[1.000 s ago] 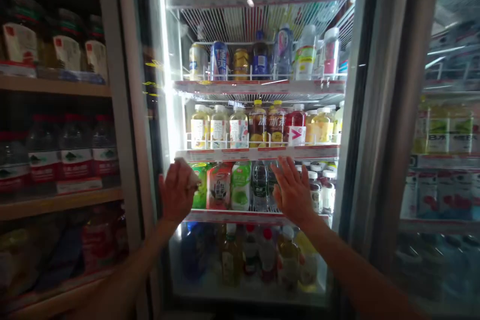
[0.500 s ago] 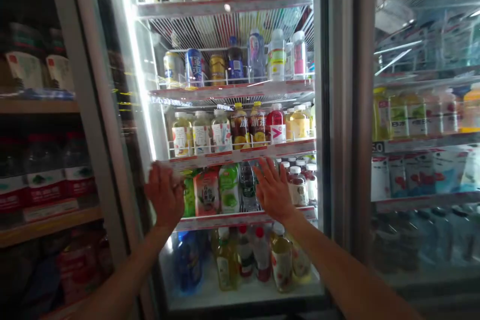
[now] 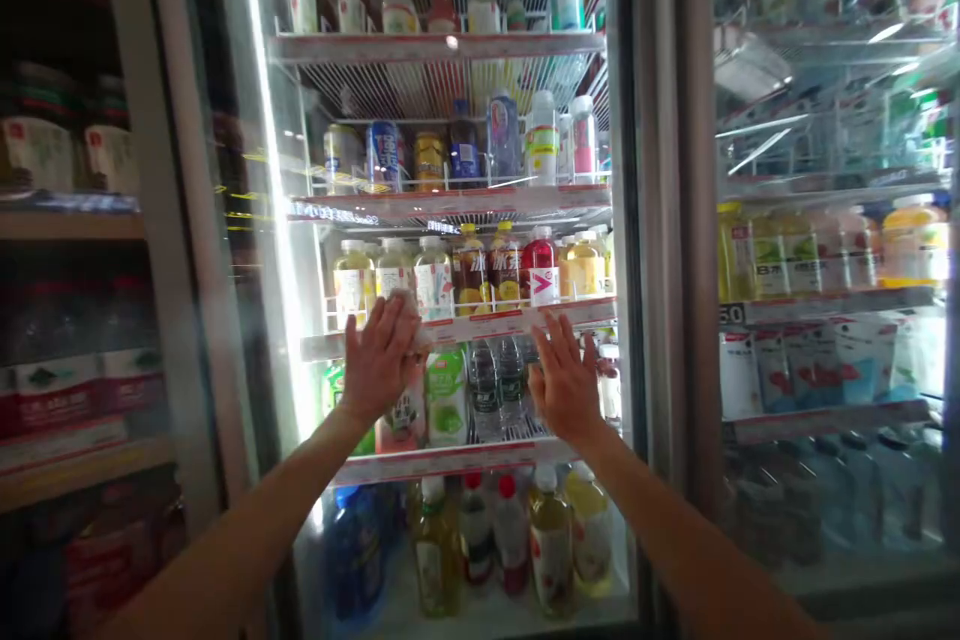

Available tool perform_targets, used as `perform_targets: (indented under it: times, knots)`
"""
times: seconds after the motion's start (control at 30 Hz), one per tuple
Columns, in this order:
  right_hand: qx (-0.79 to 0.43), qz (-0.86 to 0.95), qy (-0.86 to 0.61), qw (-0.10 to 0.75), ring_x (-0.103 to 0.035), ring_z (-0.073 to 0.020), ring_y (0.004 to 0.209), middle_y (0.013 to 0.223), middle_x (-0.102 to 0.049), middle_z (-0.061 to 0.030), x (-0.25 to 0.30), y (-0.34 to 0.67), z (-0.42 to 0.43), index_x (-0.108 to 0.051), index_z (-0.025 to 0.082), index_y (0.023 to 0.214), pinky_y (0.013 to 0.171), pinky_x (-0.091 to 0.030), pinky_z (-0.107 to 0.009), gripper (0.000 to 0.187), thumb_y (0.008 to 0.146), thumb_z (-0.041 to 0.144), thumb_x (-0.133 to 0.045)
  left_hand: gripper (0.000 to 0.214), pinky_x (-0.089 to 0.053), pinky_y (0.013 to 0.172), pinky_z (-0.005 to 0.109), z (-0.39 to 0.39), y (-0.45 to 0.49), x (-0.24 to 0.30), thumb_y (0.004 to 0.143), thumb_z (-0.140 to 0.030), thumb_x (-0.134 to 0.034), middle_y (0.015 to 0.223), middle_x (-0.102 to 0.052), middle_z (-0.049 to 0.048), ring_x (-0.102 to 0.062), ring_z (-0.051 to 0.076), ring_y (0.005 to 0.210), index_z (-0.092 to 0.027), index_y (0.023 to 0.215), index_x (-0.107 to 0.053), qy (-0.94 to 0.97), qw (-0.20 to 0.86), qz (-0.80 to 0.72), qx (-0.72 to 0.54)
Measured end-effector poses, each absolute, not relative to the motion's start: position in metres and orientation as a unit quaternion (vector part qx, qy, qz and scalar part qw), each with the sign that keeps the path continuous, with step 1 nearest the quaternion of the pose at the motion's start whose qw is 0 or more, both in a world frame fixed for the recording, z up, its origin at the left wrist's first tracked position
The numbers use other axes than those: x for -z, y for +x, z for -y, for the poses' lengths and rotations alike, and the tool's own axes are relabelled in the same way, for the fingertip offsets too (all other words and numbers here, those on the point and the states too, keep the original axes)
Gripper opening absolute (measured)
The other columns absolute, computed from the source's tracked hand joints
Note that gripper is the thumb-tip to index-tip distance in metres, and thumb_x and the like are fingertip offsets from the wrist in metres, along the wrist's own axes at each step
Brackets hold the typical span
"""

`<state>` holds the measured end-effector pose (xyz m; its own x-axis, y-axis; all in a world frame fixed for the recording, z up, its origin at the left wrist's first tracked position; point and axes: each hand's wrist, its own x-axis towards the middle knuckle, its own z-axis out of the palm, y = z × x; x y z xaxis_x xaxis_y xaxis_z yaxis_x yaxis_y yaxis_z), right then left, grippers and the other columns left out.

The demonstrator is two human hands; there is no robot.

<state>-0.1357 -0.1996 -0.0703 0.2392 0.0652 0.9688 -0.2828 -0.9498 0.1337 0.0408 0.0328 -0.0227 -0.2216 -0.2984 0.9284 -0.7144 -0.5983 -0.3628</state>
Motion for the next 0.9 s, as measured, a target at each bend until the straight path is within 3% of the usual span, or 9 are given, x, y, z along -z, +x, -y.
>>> perform_targets:
  times: [0.17, 0.23, 0.3, 0.37, 0.53, 0.6, 0.7, 0.73, 0.9]
  knots:
    - [-0.634, 0.102, 0.754, 0.14, -0.022, -0.0266, 0.137, 0.147, -0.028, -0.0114, 0.067, -0.148, 0.218, -0.022, 0.021, 0.142, 0.106, -0.022, -0.051, 0.057, 0.089, 0.026, -0.039, 0.053, -0.011, 0.109, 0.053, -0.04, 0.049, 0.002, 0.085, -0.027, -0.043, 0.146, -0.028, 0.0151, -0.02, 0.026, 0.137, -0.02, 0.136, -0.032, 0.61, 0.329, 0.21, -0.689]
    - [-0.631, 0.082, 0.758, 0.144, -0.022, -0.026, 0.137, 0.148, -0.027, -0.0106, 0.065, -0.149, 0.217, -0.018, 0.022, 0.144, 0.107, -0.021, -0.051, 0.059, 0.089, 0.025, -0.039, 0.053, -0.012, 0.11, 0.05, -0.027, 0.038, 0.005, 0.085, -0.026, -0.042, 0.147, -0.026, 0.013, -0.017, 0.024, 0.138, -0.02, 0.137, -0.031, 0.602, 0.263, 0.294, -0.694]
    - [-0.626, 0.053, 0.765, 0.145, -0.021, -0.0249, 0.137, 0.148, -0.026, -0.0096, 0.063, -0.147, 0.212, -0.015, 0.023, 0.144, 0.108, -0.021, -0.049, 0.061, 0.088, 0.023, -0.039, 0.05, -0.01, 0.112, 0.046, -0.008, 0.024, 0.01, 0.086, -0.027, -0.043, 0.147, -0.029, 0.0069, -0.018, 0.021, 0.138, -0.025, 0.134, -0.034, 0.571, 0.1, 0.468, -0.667]
    - [-0.63, 0.041, 0.763, 0.139, -0.021, -0.0245, 0.137, 0.149, -0.025, -0.0089, 0.061, -0.146, 0.208, -0.012, 0.023, 0.145, 0.108, -0.021, -0.049, 0.062, 0.088, 0.023, -0.038, 0.046, -0.007, 0.113, 0.046, 0.003, 0.016, 0.009, 0.086, -0.029, -0.044, 0.145, -0.033, 0.0034, -0.019, 0.02, 0.138, -0.028, 0.132, -0.038, 0.542, 0.01, 0.544, -0.64]
    - [-0.645, 0.079, 0.751, 0.121, -0.024, -0.0272, 0.136, 0.148, -0.026, -0.0097, 0.052, -0.151, 0.21, -0.014, 0.024, 0.144, 0.106, -0.024, -0.051, 0.06, 0.089, 0.025, -0.038, 0.051, -0.007, 0.112, 0.046, -0.003, 0.023, -0.009, 0.087, -0.024, -0.041, 0.147, -0.027, 0.0132, -0.015, 0.022, 0.139, -0.018, 0.136, -0.031, 0.595, 0.245, 0.306, -0.702]
    - [-0.641, 0.076, 0.754, 0.122, -0.024, -0.0274, 0.136, 0.148, -0.027, -0.0101, 0.05, -0.151, 0.209, -0.016, 0.023, 0.144, 0.105, -0.025, -0.051, 0.059, 0.089, 0.024, -0.039, 0.052, -0.007, 0.112, 0.045, -0.004, 0.023, -0.009, 0.086, -0.025, -0.042, 0.147, -0.027, 0.012, -0.014, 0.021, 0.139, -0.019, 0.137, -0.03, 0.579, 0.2, 0.361, -0.703]
    - [-0.631, 0.048, 0.763, 0.13, -0.022, -0.0262, 0.137, 0.147, -0.028, -0.0101, 0.046, -0.149, 0.204, -0.017, 0.022, 0.144, 0.106, -0.025, -0.051, 0.059, 0.089, 0.024, -0.038, 0.048, -0.005, 0.113, 0.043, -0.005, 0.022, -0.009, 0.086, -0.028, -0.044, 0.144, -0.035, 0.0058, -0.018, 0.019, 0.138, -0.025, 0.133, -0.036, 0.538, 0.037, 0.516, -0.666]
    - [-0.63, 0.043, 0.764, 0.131, -0.022, -0.026, 0.137, 0.147, -0.029, -0.0101, 0.045, -0.149, 0.203, -0.017, 0.022, 0.144, 0.106, -0.025, -0.051, 0.059, 0.089, 0.024, -0.038, 0.047, -0.005, 0.113, 0.043, -0.009, 0.025, -0.011, 0.086, -0.027, -0.043, 0.143, -0.036, 0.0059, -0.019, 0.02, 0.138, -0.025, 0.133, -0.038, 0.546, 0.037, 0.511, -0.663]
    - [-0.641, 0.072, 0.755, 0.117, -0.026, -0.0275, 0.135, 0.146, -0.03, -0.0101, 0.041, -0.15, 0.208, -0.02, 0.023, 0.143, 0.104, -0.027, -0.052, 0.057, 0.089, 0.025, -0.038, 0.051, -0.009, 0.111, 0.049, -0.042, 0.048, -0.029, 0.087, -0.028, -0.04, 0.146, -0.028, 0.0148, -0.02, 0.025, 0.137, -0.018, 0.136, -0.034, 0.623, 0.28, 0.246, -0.687]
